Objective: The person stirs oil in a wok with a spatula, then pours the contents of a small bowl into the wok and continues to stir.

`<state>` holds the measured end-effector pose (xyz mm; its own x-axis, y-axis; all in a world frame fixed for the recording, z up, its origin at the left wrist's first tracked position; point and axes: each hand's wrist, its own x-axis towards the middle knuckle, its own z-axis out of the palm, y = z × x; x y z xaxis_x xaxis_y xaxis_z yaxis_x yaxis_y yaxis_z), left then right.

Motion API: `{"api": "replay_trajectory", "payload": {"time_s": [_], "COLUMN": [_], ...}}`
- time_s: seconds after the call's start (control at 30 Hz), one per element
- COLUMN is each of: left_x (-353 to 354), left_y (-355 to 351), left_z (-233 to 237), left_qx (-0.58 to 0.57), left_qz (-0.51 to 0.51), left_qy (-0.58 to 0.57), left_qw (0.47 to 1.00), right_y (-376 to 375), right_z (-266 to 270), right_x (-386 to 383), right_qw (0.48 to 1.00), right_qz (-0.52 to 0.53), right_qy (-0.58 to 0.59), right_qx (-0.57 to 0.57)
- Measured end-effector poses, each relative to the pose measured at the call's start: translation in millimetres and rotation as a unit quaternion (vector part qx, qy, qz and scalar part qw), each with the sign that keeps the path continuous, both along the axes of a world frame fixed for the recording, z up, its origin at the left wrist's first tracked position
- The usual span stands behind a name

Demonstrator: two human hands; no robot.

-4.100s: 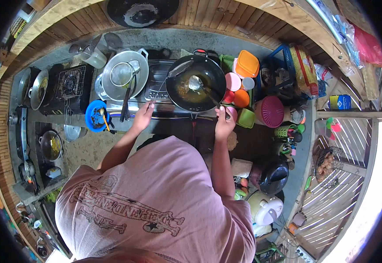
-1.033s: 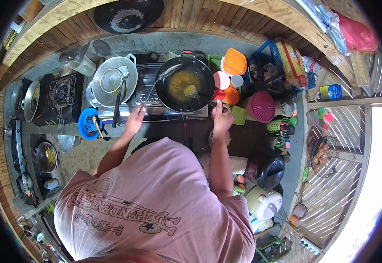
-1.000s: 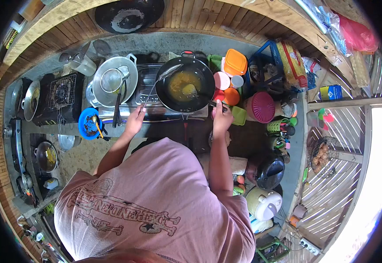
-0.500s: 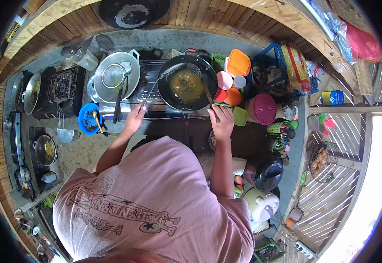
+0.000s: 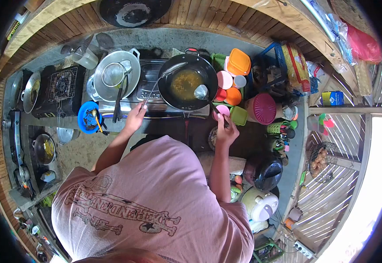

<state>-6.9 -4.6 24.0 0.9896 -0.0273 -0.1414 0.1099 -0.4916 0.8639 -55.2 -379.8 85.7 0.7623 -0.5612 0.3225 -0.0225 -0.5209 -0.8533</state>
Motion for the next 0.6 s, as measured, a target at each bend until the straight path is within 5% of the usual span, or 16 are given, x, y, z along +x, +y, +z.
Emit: {"api": "replay_trajectory", "payload": {"time_s": [0.33,0.43,0.5,0.6], "left_x": [0.3,-0.7,-1.4,-1.3], "left_y": [3.5,2.1,3.1,4.3], "left_z": [-6.3,4.8,-0.6,-6.5], "left_qx": [-0.001,0.005,0.006,0.015], "left_qz": [-0.007,-0.005,-0.011,-0.014], "left_qy": [-0.014,0.025,0.012,-0.014], "left_qw": [1.000,1.000,1.000,1.000], "right_y": [7.9,9.7,10.5,13.4], "right_z": [-5.9,-27.6,-43.1,-56.6], "right_x": [5.2,14.2,20.6,24.0], "right_qw": [0.994,0.992,0.959,0.961], "right_qz": [-0.016,-0.016,-0.007,0.013], "right_qy": [0.095,0.116,0.104,0.068], "right_qx": [-0.044,0.040,0.262,0.267]}}
